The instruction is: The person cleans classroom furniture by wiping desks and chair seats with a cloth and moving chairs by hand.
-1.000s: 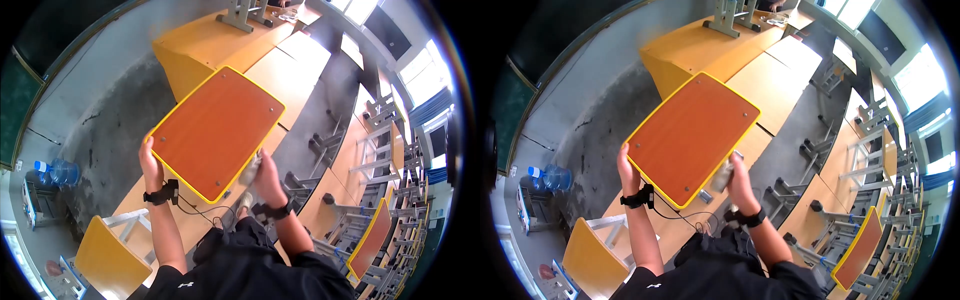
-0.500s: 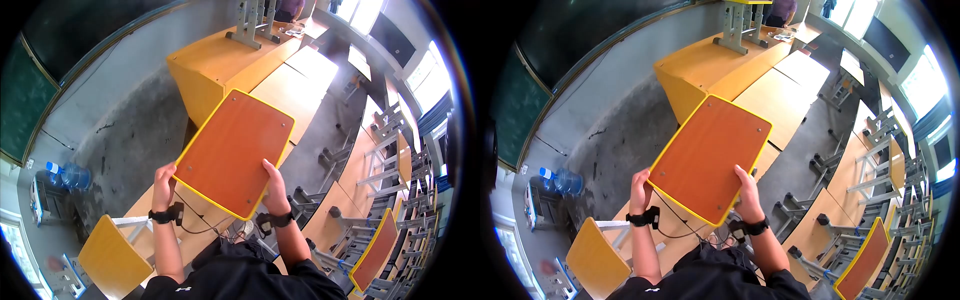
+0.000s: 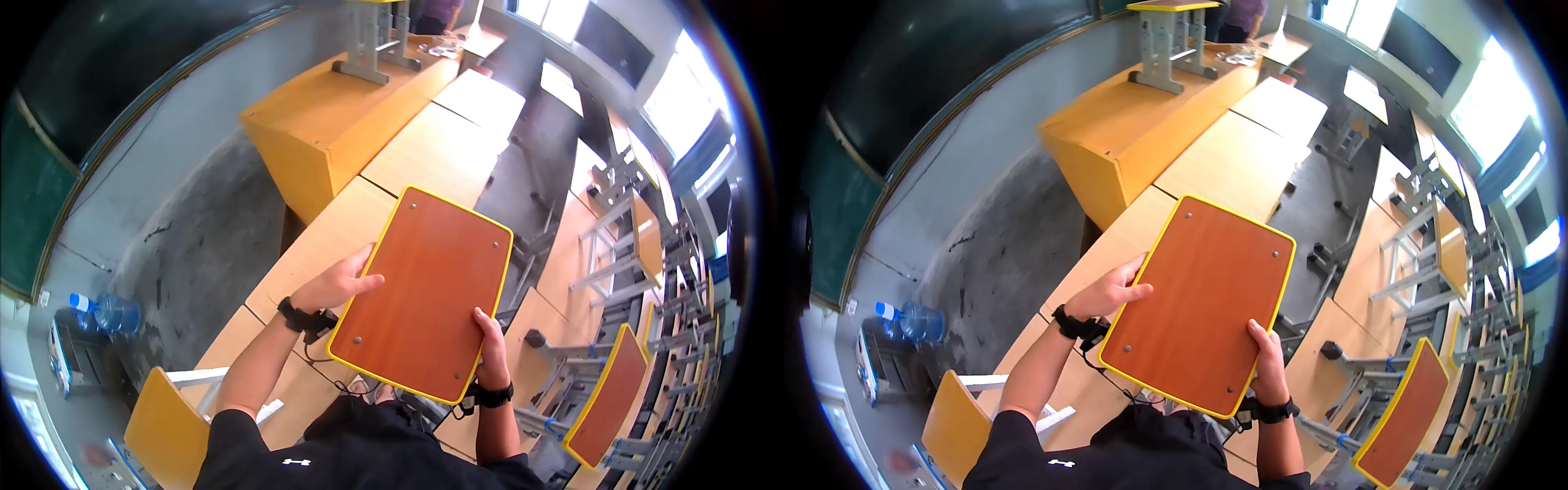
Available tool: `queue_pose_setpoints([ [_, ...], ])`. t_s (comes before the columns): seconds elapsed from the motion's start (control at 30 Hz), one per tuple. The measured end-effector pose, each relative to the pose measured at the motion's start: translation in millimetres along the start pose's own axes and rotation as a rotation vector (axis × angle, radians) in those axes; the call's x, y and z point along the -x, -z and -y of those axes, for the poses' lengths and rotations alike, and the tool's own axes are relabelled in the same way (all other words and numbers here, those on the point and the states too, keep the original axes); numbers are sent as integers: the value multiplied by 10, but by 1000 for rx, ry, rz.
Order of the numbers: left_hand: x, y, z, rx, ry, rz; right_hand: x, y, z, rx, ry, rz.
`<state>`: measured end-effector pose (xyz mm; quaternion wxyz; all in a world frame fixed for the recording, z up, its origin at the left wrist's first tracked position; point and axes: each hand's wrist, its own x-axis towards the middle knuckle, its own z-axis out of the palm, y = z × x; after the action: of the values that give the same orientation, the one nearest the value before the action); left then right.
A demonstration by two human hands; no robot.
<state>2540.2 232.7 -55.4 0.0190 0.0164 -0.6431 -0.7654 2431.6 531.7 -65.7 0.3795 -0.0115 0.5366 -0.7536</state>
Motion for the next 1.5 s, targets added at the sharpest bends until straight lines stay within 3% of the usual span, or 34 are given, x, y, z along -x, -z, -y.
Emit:
queue_pose_setpoints([
  [0.23, -446, -677, 148, 132, 30, 122, 545, 442, 279, -11, 144, -256],
  [0.57, -1073, -1048, 511, 181, 112, 263, 695, 950, 280, -74, 204, -354],
  [0.87, -1218, -745, 798, 110, 257, 150, 309, 898, 234, -36, 240, -262],
  [1.13, -1121, -564, 886, 16, 203, 52, -22, 907, 175, -27, 216, -154],
  [1.4, -1132, -458, 931, -64, 243, 14, -254, 826, 50, 30, 184, -179],
  [1.5, -1119, -244, 1117, -77, 251, 6, -402, 803, -153, 48, 268, -170],
])
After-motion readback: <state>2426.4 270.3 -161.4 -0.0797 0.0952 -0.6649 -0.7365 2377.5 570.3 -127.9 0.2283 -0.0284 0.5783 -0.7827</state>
